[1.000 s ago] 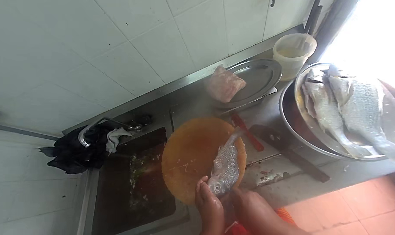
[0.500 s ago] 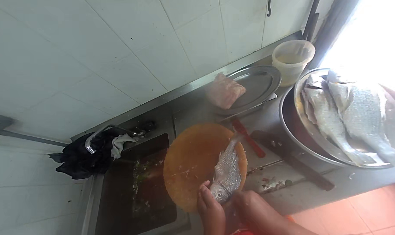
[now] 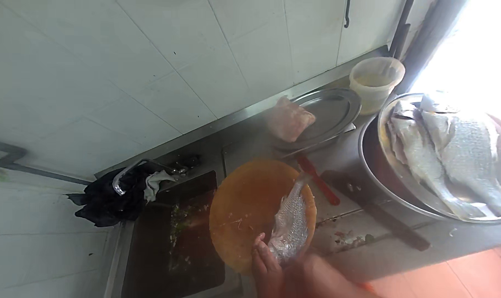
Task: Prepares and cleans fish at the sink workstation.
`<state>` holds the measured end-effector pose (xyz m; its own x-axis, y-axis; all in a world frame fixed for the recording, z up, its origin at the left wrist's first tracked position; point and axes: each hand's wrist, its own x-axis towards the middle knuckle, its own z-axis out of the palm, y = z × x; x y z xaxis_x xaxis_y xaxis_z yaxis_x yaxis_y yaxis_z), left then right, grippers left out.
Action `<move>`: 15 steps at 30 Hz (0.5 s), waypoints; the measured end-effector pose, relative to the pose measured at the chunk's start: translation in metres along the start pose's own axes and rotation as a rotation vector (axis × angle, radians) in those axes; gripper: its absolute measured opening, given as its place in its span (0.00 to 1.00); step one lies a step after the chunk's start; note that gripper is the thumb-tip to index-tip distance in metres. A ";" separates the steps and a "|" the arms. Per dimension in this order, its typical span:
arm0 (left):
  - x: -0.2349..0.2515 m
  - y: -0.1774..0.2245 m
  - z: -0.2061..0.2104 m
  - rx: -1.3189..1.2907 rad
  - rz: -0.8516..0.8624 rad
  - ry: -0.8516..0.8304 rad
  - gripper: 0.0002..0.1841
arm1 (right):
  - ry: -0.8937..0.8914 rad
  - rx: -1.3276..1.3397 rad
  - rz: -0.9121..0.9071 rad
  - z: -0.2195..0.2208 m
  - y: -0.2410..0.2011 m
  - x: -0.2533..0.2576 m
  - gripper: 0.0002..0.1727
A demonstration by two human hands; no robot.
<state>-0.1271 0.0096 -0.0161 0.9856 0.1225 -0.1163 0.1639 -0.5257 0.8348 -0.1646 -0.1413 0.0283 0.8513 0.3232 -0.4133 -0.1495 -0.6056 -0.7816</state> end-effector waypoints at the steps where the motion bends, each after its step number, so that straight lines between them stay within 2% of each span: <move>1: -0.001 -0.001 -0.004 -0.010 -0.013 -0.006 0.29 | -0.002 0.026 -0.045 0.003 -0.010 -0.006 0.13; 3: -0.004 0.002 -0.007 -0.027 -0.025 -0.051 0.28 | 0.054 0.078 -0.032 0.001 -0.002 -0.011 0.14; 5: 0.001 0.005 -0.006 -0.113 -0.034 -0.088 0.26 | 0.250 0.113 0.116 -0.013 0.032 -0.007 0.11; 7: 0.008 0.007 -0.010 -0.222 -0.103 -0.125 0.23 | 0.453 0.108 0.311 -0.023 0.075 0.003 0.14; 9: 0.013 0.006 -0.014 -0.283 -0.198 -0.151 0.20 | 0.423 0.031 0.474 -0.028 0.106 0.012 0.23; 10: 0.015 0.006 -0.016 -0.297 -0.234 -0.157 0.19 | 0.384 -0.014 0.499 -0.030 0.114 0.016 0.25; 12: 0.021 0.011 -0.018 -0.293 -0.222 -0.143 0.17 | 0.393 -0.092 0.481 -0.043 0.123 0.027 0.21; 15: 0.033 0.018 -0.025 -0.332 -0.169 -0.079 0.16 | 0.515 -0.205 0.459 -0.060 0.145 0.064 0.17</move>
<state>-0.0925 0.0250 0.0082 0.9480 0.1123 -0.2979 0.3153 -0.2005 0.9276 -0.1015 -0.2519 -0.0830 0.8619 -0.3501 -0.3668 -0.4948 -0.7391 -0.4571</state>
